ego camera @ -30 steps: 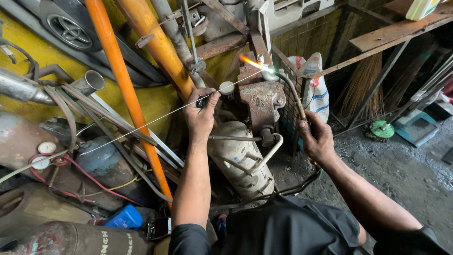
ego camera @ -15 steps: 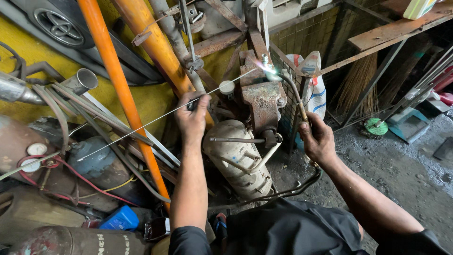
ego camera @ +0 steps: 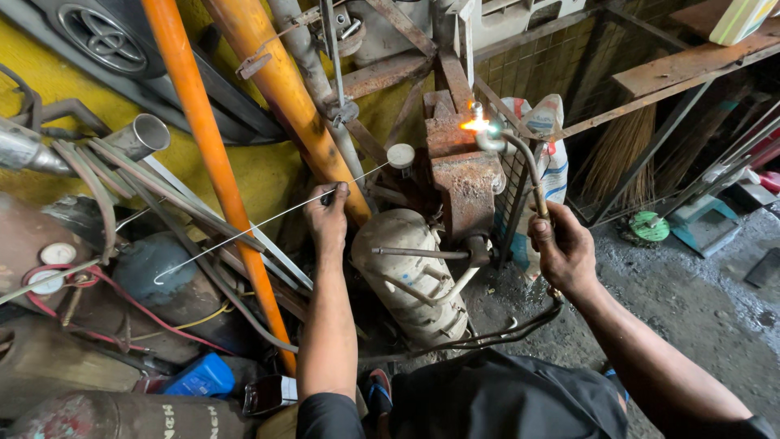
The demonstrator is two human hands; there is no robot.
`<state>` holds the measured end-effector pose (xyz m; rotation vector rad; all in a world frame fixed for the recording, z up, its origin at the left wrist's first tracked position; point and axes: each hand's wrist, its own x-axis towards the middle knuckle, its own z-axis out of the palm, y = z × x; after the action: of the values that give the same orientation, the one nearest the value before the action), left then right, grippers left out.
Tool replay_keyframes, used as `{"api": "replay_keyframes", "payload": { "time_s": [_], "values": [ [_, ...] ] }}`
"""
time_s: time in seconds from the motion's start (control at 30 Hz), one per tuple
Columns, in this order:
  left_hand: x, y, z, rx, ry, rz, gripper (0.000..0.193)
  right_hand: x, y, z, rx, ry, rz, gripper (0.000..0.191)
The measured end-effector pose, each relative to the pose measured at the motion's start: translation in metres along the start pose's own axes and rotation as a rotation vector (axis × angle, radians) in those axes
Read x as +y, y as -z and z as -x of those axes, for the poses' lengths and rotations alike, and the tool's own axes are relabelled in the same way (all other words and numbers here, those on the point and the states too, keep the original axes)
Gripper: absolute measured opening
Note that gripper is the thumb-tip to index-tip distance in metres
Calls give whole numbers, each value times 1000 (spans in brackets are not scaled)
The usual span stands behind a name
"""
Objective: The person uses a welding torch and filler rod to heat and join a small metal piece clamped in a vise. The person repeatedly applies the flame and filler rod to the joint, rotating the piece to access different sides.
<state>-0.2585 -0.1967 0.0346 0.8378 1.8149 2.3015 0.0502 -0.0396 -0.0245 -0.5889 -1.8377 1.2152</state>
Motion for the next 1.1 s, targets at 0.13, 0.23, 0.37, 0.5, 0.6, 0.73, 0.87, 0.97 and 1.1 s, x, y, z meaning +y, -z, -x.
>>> {"api": "replay_keyframes", "payload": {
  "time_s": [0.13, 0.23, 0.37, 0.5, 0.6, 0.73, 0.87, 0.97, 1.1],
  "values": [
    [4, -4, -4, 9, -23, -29, 15, 5, 2, -1, 17, 6, -8, 42],
    [6, -1, -7, 15, -31, -99, 15, 7, 4, 0, 10, 9, 2, 42],
    [1, 3, -11, -31, -53, -131, 16, 11, 4, 4, 12, 12, -23, 41],
    [-7, 5, -13, -40, -66, -131, 15, 16, 4, 8, 14, 27, -18, 38],
    [-12, 9, -11, -27, -47, -18, 14, 18, 3, 10, 1, 20, -24, 37],
    [-9, 15, 3, -48, -53, 173, 12, 20, -1, 9, 12, 4, -27, 37],
    [-4, 16, 14, -109, -204, 159, 11, 20, -4, 9, -2, -16, -31, 37],
    [-4, 12, 17, -161, -329, 150, 13, 20, -5, 9, 1, -8, -17, 37],
    [-7, 5, 18, -212, -364, 131, 13, 19, -7, 8, 7, -23, -1, 39]
  ]
}}
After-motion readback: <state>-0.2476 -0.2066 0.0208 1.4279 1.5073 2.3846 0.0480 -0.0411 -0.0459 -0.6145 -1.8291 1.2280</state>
